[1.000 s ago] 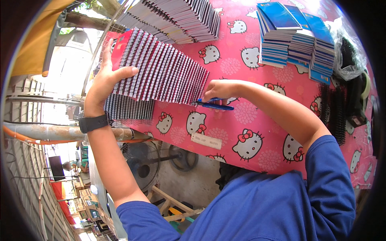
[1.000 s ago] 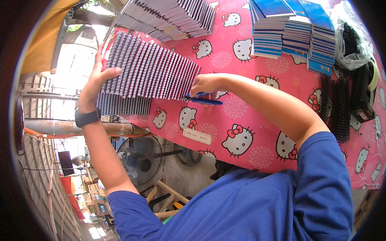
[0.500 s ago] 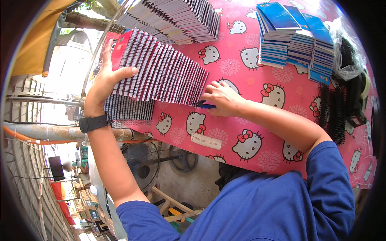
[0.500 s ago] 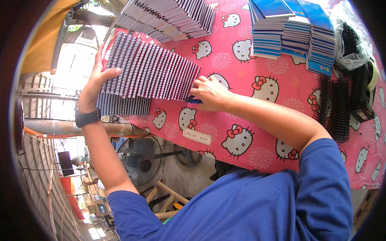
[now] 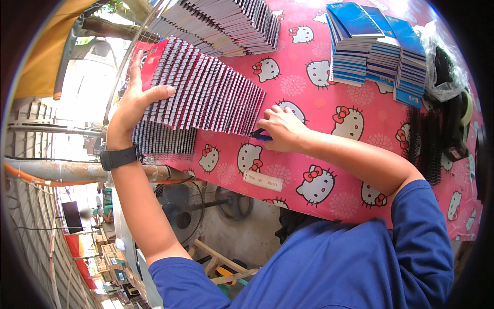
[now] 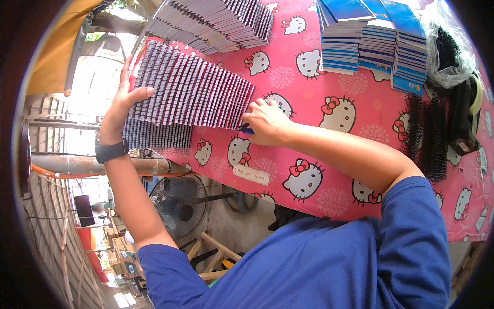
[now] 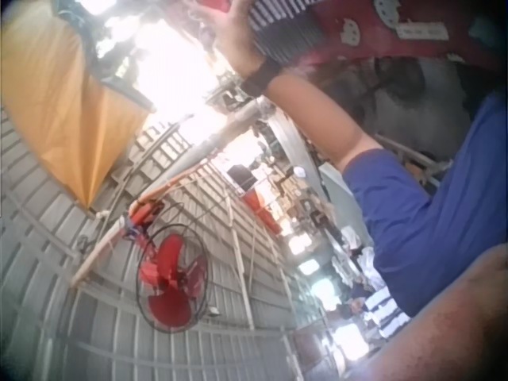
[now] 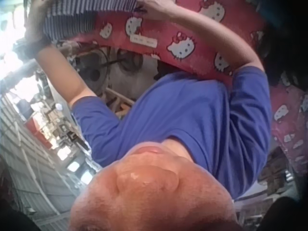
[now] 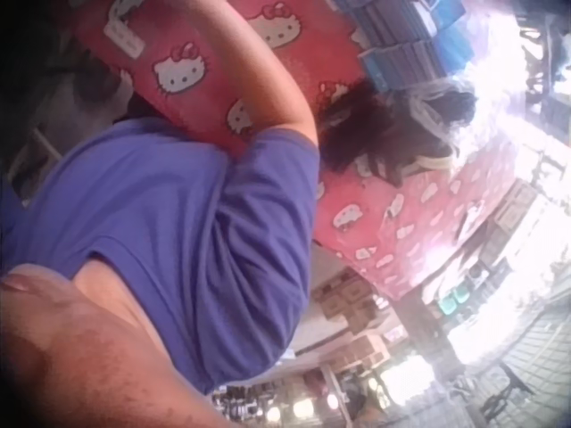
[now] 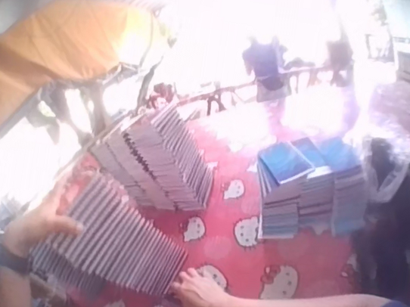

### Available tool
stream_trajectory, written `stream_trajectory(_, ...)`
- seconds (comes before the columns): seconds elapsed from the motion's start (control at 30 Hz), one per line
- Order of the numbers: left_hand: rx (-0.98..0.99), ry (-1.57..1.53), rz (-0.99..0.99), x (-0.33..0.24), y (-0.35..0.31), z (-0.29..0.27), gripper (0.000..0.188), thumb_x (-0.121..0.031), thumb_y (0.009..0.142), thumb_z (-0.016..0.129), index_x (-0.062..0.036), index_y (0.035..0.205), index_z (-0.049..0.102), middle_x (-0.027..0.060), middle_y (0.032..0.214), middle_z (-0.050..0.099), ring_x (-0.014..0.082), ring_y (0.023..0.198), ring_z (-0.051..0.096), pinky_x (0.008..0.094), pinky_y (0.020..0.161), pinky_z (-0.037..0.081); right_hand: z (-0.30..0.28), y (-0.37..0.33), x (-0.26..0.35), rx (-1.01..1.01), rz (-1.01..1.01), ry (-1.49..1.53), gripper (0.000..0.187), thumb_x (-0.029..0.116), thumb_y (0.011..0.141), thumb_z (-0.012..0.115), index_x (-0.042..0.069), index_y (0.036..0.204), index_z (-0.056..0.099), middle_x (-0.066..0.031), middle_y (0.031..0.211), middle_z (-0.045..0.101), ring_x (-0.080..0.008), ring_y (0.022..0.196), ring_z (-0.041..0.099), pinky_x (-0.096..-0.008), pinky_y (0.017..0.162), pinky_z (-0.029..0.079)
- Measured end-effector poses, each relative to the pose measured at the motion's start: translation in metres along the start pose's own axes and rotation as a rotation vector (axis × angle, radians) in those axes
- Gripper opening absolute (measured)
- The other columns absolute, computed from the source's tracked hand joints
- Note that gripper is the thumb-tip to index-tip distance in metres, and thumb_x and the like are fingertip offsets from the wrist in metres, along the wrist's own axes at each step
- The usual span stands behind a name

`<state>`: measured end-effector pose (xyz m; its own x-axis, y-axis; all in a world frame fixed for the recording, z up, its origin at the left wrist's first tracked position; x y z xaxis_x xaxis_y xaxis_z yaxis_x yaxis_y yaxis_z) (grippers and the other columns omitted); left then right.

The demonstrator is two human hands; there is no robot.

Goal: The person uses a pair of side cutters to trim the excess length of plastic spiral bindings on stacks of red and blue notebooks. The person aligns each notebook stack by hand before clipping the end of the binding and setting the tool down.

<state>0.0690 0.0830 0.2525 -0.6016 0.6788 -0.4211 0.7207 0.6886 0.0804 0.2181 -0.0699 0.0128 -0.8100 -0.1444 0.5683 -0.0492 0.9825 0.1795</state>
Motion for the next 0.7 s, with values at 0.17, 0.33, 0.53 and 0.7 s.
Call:
stream_trajectory(0.17, 0.001, 0.015, 0.026, 0.000, 0.000, 0.001, 0.113, -0.043, 0.059, 0.074, -0.0005, 0.142, 0.011, 0.0225, 0.147, 0.013, 0.0294, 0.138, 0.011, 0.0358, 0.111, 0.011, 0.010, -0.005, -0.007, -0.039, -0.043, 0.008, 0.038, 0.028, 0.065, 0.070, 0.012, 0.100, 0.063, -0.0072, 0.099, 0.051, -0.0235, 0.104, 0.045, -0.0409, 0.086, 0.037)
stream_trajectory(0.33, -0.015, 0.011, 0.022, -0.005, -0.004, 0.002, 0.113, -0.043, 0.058, 0.074, -0.0013, 0.143, 0.012, 0.0238, 0.146, 0.017, 0.0302, 0.137, 0.016, 0.0364, 0.110, 0.014, 0.009, -0.002, -0.012, -0.064, -0.105, 0.043, 0.037, 0.027, 0.065, 0.071, 0.011, 0.097, 0.065, -0.0082, 0.098, 0.055, -0.0237, 0.102, 0.048, -0.0399, 0.086, 0.040)
stream_trajectory(0.53, 0.014, -0.048, 0.034, -0.005, 0.002, 0.002, 0.115, -0.043, 0.057, 0.075, -0.0032, 0.143, 0.010, 0.0251, 0.145, 0.017, 0.0316, 0.136, 0.017, 0.0372, 0.110, 0.015, -0.022, 0.044, -0.028, 0.676, 0.424, 0.783, 0.027, 0.025, 0.080, 0.058, 0.001, 0.091, 0.064, -0.0133, 0.074, 0.065, -0.0230, 0.061, 0.064, -0.0371, 0.056, 0.055)
stream_trajectory(0.7, -0.027, 0.014, 0.030, 0.004, 0.000, 0.001, 0.117, -0.046, 0.056, 0.075, -0.0027, 0.143, 0.010, 0.0248, 0.145, 0.018, 0.0331, 0.136, 0.016, 0.0388, 0.110, 0.015, -0.007, 0.024, -0.005, 0.293, 0.100, 0.173, 0.027, 0.028, 0.072, 0.063, 0.010, 0.091, 0.066, -0.0145, 0.083, 0.064, -0.0305, 0.081, 0.061, -0.0461, 0.074, 0.047)
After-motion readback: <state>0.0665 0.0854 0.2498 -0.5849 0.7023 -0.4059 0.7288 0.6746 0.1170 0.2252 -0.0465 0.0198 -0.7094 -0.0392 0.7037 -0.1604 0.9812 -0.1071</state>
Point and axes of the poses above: each hand's wrist, its own y-axis towards the middle knuckle, its own z-axis out of the palm, x = y × z, the point moved 1 cm from there along y, towards the middle knuckle
